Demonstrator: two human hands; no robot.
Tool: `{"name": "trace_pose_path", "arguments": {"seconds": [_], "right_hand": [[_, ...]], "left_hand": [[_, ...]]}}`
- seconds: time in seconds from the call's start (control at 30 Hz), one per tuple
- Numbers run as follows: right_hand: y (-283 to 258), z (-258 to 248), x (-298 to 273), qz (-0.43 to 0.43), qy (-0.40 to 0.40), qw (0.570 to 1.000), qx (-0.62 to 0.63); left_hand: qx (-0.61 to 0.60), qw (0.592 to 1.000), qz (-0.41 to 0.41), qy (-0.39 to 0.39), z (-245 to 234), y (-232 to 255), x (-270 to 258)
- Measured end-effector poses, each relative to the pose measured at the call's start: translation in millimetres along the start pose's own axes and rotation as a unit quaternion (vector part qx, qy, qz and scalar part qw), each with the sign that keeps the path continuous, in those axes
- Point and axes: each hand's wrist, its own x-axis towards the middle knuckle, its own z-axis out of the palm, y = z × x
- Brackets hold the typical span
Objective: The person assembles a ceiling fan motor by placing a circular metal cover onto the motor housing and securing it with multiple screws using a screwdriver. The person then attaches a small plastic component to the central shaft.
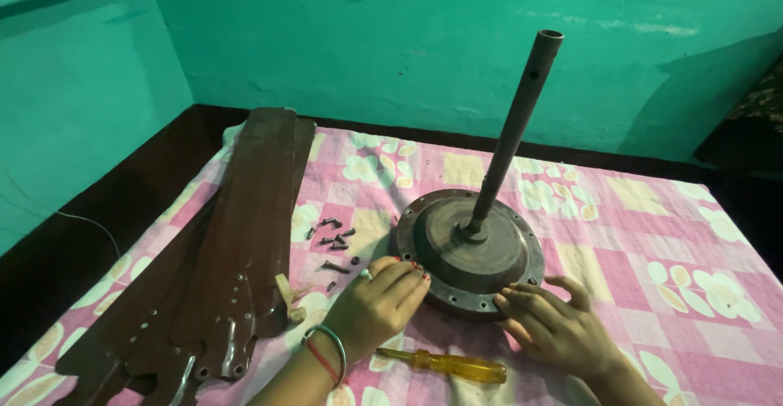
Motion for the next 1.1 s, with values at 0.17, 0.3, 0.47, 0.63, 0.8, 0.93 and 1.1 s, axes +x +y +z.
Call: {"name": "trace_pose_path", "arguments": {"seconds": [0.17,0.3,0.47,0.63,0.8,0.93,1.1], "right_hand": [[15.9,-2.9,-7.2,0.029,-0.020,0.999,-0.021],[10.9,-2.7,-7.2,0.055,-0.022,0.998,-0.022],[-9.2,3.7,2.5,-0.026,-0.007,1.000,-0.002],[-1.6,2.3,5.2,-0.040,-0.005,0.999,0.027],[19.8,2.0,-5.6,-0.029,-0.020,0.999,0.027],[20.5,-3.1,-14.0,0.086,-0.031,0.995,0.042],[0.4,9.1,-1.4,-0.022,0.000,0.999,0.025]], "left_hand": [[-0.016,0.999,0.035,-0.010,5.2,16.9,2.0],[-0.009,0.999,0.045,-0.002,11.7,8.0,4.9],[0.018,1.000,-0.013,-0.015,2.6,-11.2,-3.4],[0.009,1.000,-0.011,-0.005,-1.1,-3.6,-0.4],[-0.007,0.999,0.040,0.002,3.3,18.7,6.2],[-0.027,0.998,0.061,0.000,6.2,23.5,6.6],[0.011,1.000,-0.004,-0.020,-1.2,-5.9,1.3]]}}
